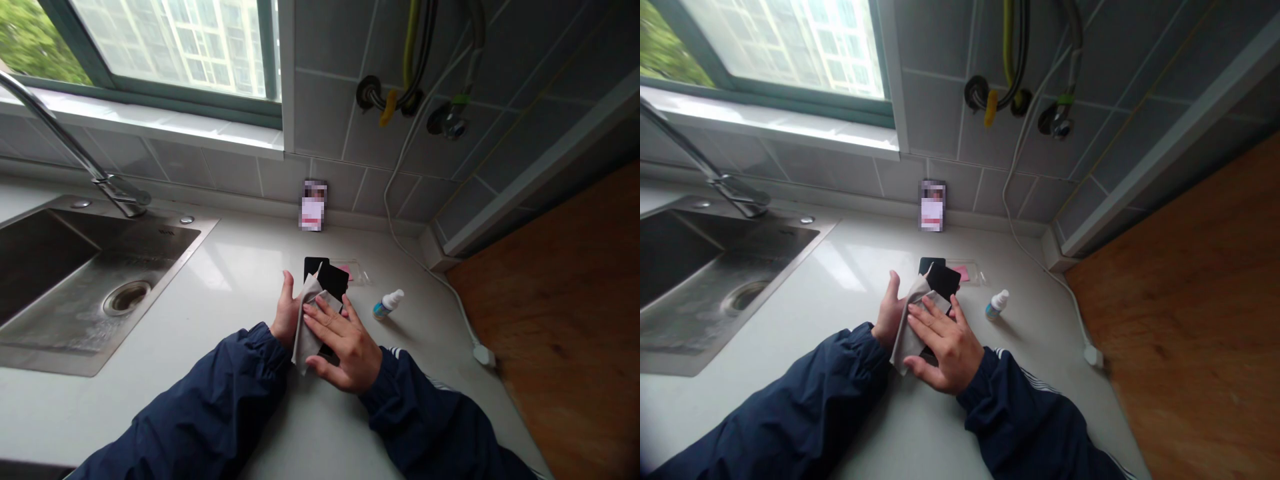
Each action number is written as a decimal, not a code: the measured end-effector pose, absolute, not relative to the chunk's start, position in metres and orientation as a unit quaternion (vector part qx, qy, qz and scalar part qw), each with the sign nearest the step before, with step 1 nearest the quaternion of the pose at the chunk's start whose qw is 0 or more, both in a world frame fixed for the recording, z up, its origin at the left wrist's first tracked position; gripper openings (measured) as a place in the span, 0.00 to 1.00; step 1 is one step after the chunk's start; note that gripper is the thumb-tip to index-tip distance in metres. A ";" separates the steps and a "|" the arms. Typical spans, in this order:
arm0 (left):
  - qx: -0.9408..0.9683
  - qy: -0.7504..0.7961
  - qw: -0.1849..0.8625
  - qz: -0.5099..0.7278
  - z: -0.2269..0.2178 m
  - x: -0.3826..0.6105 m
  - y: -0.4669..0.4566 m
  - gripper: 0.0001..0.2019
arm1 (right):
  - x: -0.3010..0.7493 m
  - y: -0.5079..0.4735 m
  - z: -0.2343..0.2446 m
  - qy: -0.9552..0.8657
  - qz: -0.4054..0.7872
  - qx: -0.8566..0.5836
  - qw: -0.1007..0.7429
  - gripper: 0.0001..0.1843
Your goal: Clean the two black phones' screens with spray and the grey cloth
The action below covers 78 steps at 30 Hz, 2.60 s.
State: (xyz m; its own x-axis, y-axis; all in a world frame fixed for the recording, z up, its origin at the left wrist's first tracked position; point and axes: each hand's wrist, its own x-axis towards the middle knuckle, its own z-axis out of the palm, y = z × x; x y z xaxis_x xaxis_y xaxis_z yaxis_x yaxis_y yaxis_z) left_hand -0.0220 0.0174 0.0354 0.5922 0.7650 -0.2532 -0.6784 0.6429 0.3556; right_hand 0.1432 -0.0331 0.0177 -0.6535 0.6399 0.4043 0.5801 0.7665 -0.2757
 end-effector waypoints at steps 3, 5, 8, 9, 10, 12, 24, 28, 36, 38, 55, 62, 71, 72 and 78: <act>0.102 0.189 0.881 0.422 0.038 -0.022 0.017 0.49 | 0.142 -0.035 0.017 -0.905 0.067 -0.324 0.268 0.32; 0.097 0.191 0.875 0.434 0.040 -0.022 0.018 0.47 | 0.142 -0.036 0.017 -0.906 0.072 -0.315 0.274 0.32; 0.088 0.202 0.870 0.441 0.042 -0.024 0.020 0.47 | 0.142 -0.036 0.017 -0.914 0.082 -0.294 0.267 0.33; 0.085 0.206 0.871 0.439 0.043 -0.025 0.021 0.47 | 0.142 -0.036 0.017 -0.917 0.086 -0.286 0.266 0.34; 0.084 0.207 0.872 0.436 0.042 -0.027 0.021 0.47 | 0.142 -0.036 0.017 -0.918 0.090 -0.278 0.269 0.34; 0.083 0.205 0.875 0.431 0.041 -0.029 0.023 0.48 | 0.141 -0.036 0.018 -0.918 0.095 -0.263 0.283 0.36; 0.082 0.210 0.862 0.454 0.039 -0.032 0.020 0.45 | 0.137 -0.037 0.030 -0.901 0.079 -0.194 0.379 0.26; 0.082 0.197 0.862 0.460 0.039 -0.030 0.020 0.44 | 0.142 -0.035 0.032 -0.905 0.058 -0.210 0.366 0.26; 0.096 0.122 0.898 0.411 0.037 -0.027 0.019 0.47 | 0.157 -0.020 0.027 -0.876 0.031 -0.285 0.388 0.26; 0.097 0.123 0.895 0.418 0.036 -0.026 0.019 0.45 | 0.160 -0.016 0.026 -0.869 0.018 -0.313 0.382 0.25; 0.094 0.154 0.883 0.434 0.036 -0.023 0.019 0.43 | 0.160 -0.011 0.018 -0.835 0.043 -0.396 0.381 0.22; 0.087 0.172 0.875 0.443 0.034 -0.028 0.020 0.44 | 0.152 -0.024 0.027 -0.874 0.095 -0.299 0.372 0.20; 0.125 0.209 0.864 0.440 0.031 -0.033 0.024 0.47 | 0.140 -0.038 0.029 -0.907 0.100 -0.225 0.341 0.22; 0.125 0.207 0.864 0.442 0.032 -0.032 0.024 0.47 | 0.140 -0.038 0.029 -0.905 0.097 -0.228 0.345 0.22; 0.088 0.190 0.866 0.454 0.039 -0.026 0.019 0.45 | 0.149 -0.025 0.023 -0.853 0.059 -0.389 0.343 0.24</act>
